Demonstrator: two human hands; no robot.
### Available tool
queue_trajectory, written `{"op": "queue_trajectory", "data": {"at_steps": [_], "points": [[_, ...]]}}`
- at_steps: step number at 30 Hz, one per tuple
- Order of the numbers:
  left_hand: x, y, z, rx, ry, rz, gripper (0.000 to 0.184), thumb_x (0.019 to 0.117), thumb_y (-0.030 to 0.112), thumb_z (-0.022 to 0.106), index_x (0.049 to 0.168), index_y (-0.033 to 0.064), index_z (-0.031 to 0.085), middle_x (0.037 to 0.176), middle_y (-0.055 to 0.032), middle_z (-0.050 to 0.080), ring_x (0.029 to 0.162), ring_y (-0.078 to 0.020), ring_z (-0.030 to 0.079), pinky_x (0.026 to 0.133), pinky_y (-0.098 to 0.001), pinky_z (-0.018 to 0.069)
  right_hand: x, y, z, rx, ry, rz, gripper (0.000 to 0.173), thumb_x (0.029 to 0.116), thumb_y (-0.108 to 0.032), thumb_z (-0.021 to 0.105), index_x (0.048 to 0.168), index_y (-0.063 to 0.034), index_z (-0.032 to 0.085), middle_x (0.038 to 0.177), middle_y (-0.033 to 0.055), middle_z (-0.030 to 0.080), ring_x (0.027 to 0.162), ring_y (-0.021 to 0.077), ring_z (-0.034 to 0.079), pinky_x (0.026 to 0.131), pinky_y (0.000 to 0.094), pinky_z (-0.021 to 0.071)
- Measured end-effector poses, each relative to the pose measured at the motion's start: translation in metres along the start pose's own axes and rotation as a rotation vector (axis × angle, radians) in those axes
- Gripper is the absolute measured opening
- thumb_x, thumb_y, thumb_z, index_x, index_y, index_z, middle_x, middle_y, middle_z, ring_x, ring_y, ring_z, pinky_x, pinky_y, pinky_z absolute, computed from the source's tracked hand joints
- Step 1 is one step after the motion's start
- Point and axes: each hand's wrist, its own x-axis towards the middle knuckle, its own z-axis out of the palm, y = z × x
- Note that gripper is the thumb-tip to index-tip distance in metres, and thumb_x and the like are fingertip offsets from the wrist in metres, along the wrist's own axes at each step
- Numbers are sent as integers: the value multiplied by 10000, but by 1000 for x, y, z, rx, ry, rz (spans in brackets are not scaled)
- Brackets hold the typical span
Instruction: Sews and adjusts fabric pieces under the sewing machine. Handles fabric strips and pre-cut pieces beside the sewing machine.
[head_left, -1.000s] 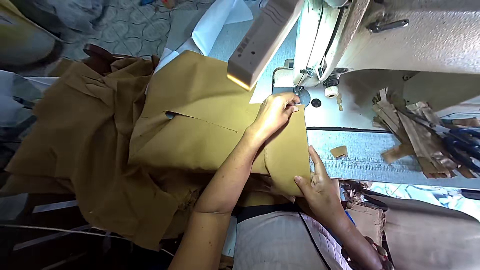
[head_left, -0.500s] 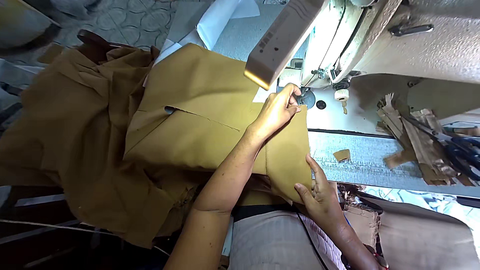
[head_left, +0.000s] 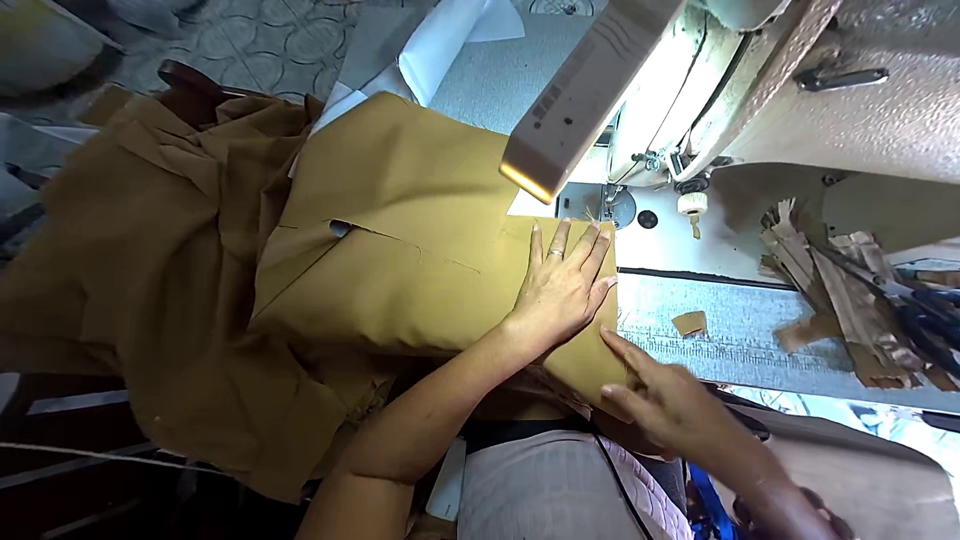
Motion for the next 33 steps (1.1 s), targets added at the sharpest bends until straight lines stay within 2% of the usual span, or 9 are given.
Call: {"op": "queue_trajectory", "data": {"at_steps": [3, 7, 11, 15, 19, 22, 27, 30, 33], "points": [[-2, -3, 3, -38, 45, 17, 560, 1079, 409, 379, 1536, 100, 476, 1598, -126, 440, 1503, -447, 321, 1143, -777, 140, 36, 4, -32, -151, 201, -32, 289, 1010, -165, 548, 1166, -24, 746, 845, 120, 731, 693, 235, 686, 638, 450, 568], [-2, -2, 1, -42, 35, 12, 553, 1083, 403, 369, 1533, 102, 481, 1594, -129, 444, 1503, -449, 320, 1142, -777, 137, 97, 15, -54, -260, 352, -28, 324, 1040, -124, 537, 1318, -7, 655, 1186, 260, 646, 988, 417, 653, 808, 592, 521], [-2, -2, 0, -37, 13, 11, 553, 1086, 404, 364, 1539, 105, 474, 1602, -126, 433, 1511, -440, 306, 1149, -772, 132, 116, 25, -51, -279, 340, -33, 342, 1057, -188, 554, 1354, -33, 622, 1283, 272, 622, 1158, 461, 604, 948, 620, 470], [-1, -1, 0, -38, 5, 5, 550, 1086, 411, 369, 1537, 115, 480, 1598, -118, 441, 1515, -436, 301, 1150, -772, 126, 122, 30, -48, -418, 360, -194, 184, 1028, -118, 585, 1119, 3, 690, 1073, 257, 671, 1020, 465, 647, 873, 636, 492], [-1, -2, -1, -44, 10, 11, 532, 1081, 401, 393, 1515, 115, 509, 1577, -112, 471, 1503, -436, 324, 1143, -776, 138, 127, 39, -45, -569, 355, -339, 169, 1004, -84, 575, 1012, 19, 708, 953, 224, 644, 937, 451, 632, 775, 593, 491], [4, -6, -2, -52, 3, 28, 531, 1080, 403, 398, 1518, 124, 510, 1579, -99, 472, 1504, -431, 326, 1143, -779, 124, 138, 51, -51, -511, 361, -256, 221, 1011, -130, 555, 1028, 23, 713, 976, 251, 679, 969, 476, 651, 814, 630, 484], [14, -12, -7, -77, -37, 28, 535, 1084, 403, 395, 1534, 129, 485, 1607, -85, 435, 1518, -419, 303, 1156, -769, 94, 118, 32, -67, -560, 381, -57, 325, 1059, -142, 492, 1269, 78, 607, 1297, 345, 574, 1224, 523, 556, 1016, 645, 428], [17, -14, -6, -78, -40, 29, 535, 1082, 409, 387, 1531, 136, 490, 1608, -86, 434, 1520, -421, 297, 1157, -767, 92, 108, 24, -52, -537, 363, -239, 296, 975, 7, 520, 1182, -42, 725, 1136, 256, 643, 1022, 469, 626, 804, 612, 491], [20, -16, -4, -71, -39, 36, 540, 1080, 407, 384, 1543, 145, 475, 1611, -85, 429, 1525, -420, 287, 1159, -767, 76, 109, 26, -41, -506, 333, -174, 375, 981, 43, 505, 1256, -87, 725, 1130, 244, 629, 1029, 454, 596, 805, 592, 457]]}}
